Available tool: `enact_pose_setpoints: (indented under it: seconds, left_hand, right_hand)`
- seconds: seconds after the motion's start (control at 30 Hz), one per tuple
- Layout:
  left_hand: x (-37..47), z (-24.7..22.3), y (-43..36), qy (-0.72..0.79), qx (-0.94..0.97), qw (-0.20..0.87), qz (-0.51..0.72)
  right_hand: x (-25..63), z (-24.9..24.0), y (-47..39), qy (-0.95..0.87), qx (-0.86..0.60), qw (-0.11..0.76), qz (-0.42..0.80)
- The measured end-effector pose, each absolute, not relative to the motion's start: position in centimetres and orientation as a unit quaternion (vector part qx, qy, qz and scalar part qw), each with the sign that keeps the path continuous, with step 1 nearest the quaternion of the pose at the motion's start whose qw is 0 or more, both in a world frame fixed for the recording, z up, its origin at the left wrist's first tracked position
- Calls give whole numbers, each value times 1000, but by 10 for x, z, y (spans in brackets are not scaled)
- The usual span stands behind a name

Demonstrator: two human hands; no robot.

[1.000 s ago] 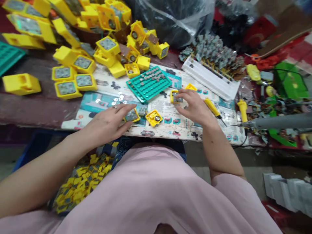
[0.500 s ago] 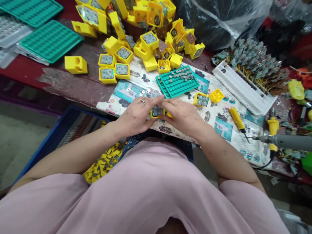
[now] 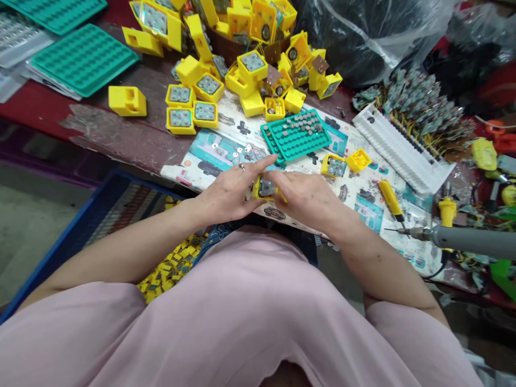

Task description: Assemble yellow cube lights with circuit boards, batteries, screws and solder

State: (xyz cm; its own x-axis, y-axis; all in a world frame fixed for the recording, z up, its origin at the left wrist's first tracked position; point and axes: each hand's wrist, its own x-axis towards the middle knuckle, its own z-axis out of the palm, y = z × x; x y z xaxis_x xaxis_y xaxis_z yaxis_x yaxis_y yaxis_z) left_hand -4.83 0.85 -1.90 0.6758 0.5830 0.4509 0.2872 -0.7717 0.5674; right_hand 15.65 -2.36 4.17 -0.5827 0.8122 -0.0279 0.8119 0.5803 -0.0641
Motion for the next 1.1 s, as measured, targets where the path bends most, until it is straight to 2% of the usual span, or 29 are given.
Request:
enact_pose_setpoints:
  seconds: [0.17,0.27,0.37,0.47,0.6,0.8,0.9,1.1]
  left_hand:
    - [-48,-11,8,275,848,342,296]
    - [-49,-14,11,292,776,464,312]
    - [-48,-17,12,296,685,575,335]
    - [-48,-17,11,309,629,618,357]
    - [-47,-10,9,325,540,689,358]
    - [-34,-5,8,336,218,863,308]
    - [-27,-5,7,348,143,877,299]
    - [-24,-5,5,355,110,883,286]
  right_hand:
    - [165,39,-22,-884,-446,139,19]
    - [173,42,-20,-859,-458,227,45]
    - [180,45,-21,-829,-485,269,76]
    - [183,44,-25,-817,-491,281,112]
    - [182,38,-30,-845,-446,248,162]
    - [176,32,-29,-832,-460,275,146]
    - [175,29,-29,-828,-465,284,128]
    - [177,25,-31,-824,-478,276,128]
